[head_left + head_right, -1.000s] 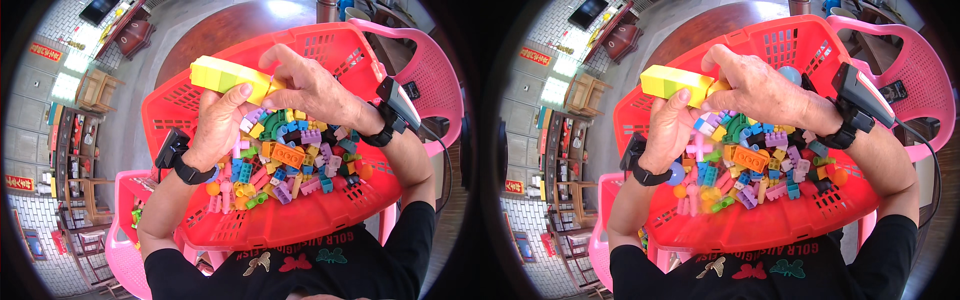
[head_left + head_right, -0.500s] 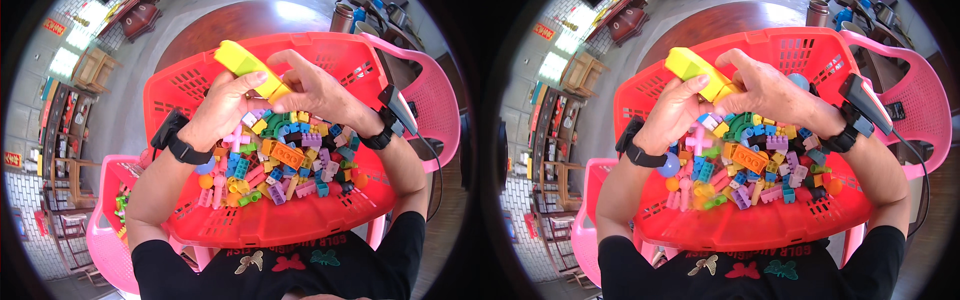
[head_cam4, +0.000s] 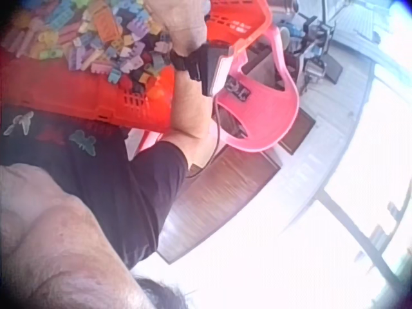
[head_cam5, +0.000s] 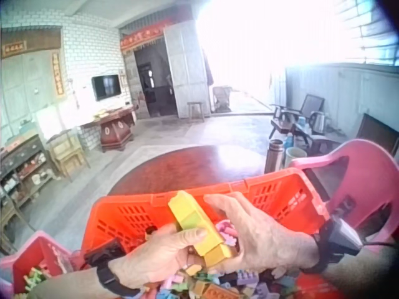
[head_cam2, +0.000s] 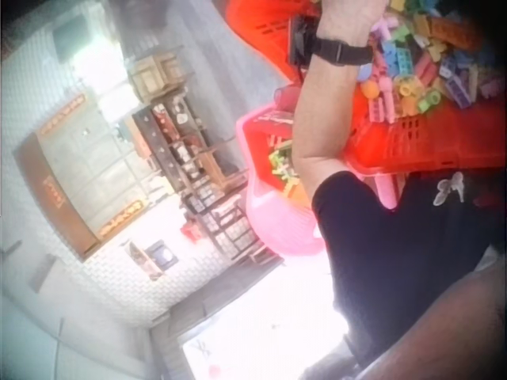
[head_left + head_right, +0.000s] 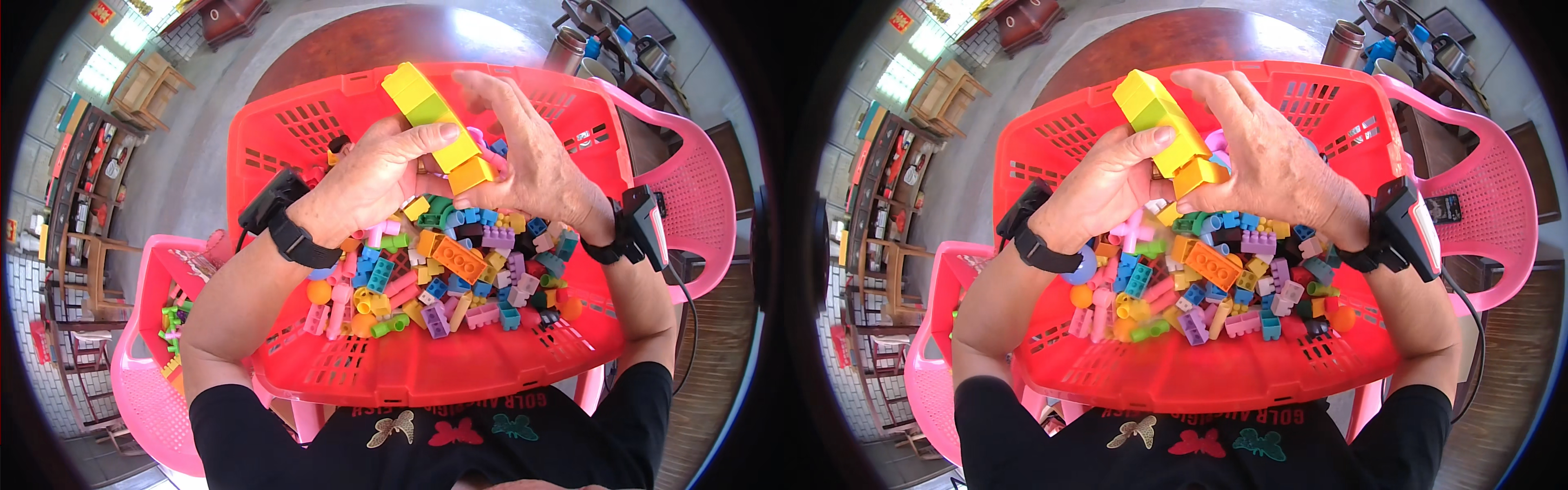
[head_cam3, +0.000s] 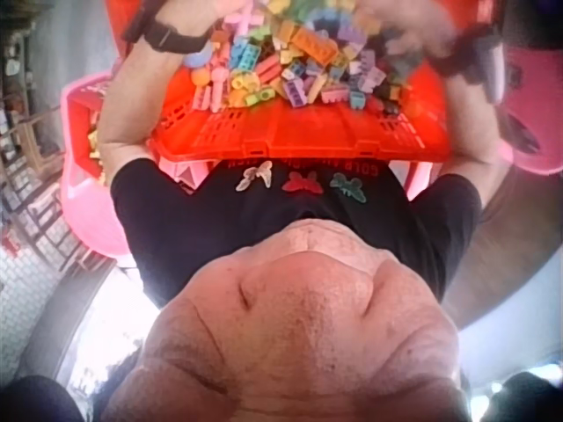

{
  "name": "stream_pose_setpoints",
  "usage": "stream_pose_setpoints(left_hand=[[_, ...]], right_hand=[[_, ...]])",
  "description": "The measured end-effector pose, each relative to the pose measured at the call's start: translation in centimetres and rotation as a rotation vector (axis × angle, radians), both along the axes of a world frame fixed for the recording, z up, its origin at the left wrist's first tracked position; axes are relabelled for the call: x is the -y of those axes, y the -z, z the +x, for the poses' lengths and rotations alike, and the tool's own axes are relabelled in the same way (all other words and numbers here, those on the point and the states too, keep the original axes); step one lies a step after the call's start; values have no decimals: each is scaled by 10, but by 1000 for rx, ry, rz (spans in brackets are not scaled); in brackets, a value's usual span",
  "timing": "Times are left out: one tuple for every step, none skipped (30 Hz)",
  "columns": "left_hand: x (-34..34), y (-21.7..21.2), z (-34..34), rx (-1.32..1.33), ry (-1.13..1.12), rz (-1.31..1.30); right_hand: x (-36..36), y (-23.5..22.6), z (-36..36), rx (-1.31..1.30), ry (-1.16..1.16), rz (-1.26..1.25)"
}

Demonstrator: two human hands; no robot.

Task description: Assembling colorful plastic building blocks taken from a red storage basket.

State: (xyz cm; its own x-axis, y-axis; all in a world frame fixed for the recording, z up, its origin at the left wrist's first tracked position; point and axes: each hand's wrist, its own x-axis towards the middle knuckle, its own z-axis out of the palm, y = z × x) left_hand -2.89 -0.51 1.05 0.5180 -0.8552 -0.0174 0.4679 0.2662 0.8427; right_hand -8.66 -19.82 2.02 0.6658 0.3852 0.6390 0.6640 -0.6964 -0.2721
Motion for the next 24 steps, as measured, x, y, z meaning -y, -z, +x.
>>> stream_pose_setpoints(left_hand=[[-1,-3,-2,9,45,-28],[0,-1,-1,8,46,-29],[1,4,1,-14,30,-41],[0,7,4,-31,10,-50],[-1,8,6,-28,8,-49],[-2,8,8,-21,-43,-80],[-1,8,10,-14,-90,-111],[0,6,10,-10,-87,-111],[1,5,8,29,-112,-135],[1,3,6,66,-134,-158],[1,4,6,70,-131,-158],[0,5,7,46,-118,-170],[-1,5,7,22,-108,-183],[-1,4,6,25,-108,-182],[-1,2,6,-13,-108,-195],[0,1,5,-55,-108,-208],[0,1,6,-56,-108,-208],[0,1,7,-76,-91,-198],[-2,1,7,-95,-76,-187],[-3,2,9,-96,-79,-186],[-6,4,11,-64,-23,-156],[-6,5,12,-32,38,-127],[-6,5,12,-36,41,-127],[-5,5,11,-56,80,-123]], right_hand=[[1,0,1,-1,0,-2],[3,0,1,-41,-39,28],[4,0,1,-79,-77,57],[2,-2,-1,-77,-79,58],[-1,-7,-5,-174,-10,144],[-3,-10,-7,-270,59,229],[-3,-10,-7,-266,61,230],[-2,-10,-7,-364,68,299],[-2,-10,-7,-461,74,369],[-2,-9,-7,-457,77,371],[-3,-8,-7,-476,65,385],[-3,-6,-7,-495,52,400],[-4,-4,-7,-492,51,401],[-5,-2,-6,-431,12,420],[-5,-2,-5,-369,-27,439],[-4,-3,-4,-370,-27,439],[-1,-6,-3,-327,-62,335],[1,-8,-3,-285,-96,231],[1,-11,-4,-287,-98,232],[-1,-13,-6,-400,-92,301],[-2,-15,-7,-513,-86,369],[-1,-15,-7,-515,-82,370],[0,-15,-5,-357,-96,281],[1,-16,-5,-199,-108,189]])
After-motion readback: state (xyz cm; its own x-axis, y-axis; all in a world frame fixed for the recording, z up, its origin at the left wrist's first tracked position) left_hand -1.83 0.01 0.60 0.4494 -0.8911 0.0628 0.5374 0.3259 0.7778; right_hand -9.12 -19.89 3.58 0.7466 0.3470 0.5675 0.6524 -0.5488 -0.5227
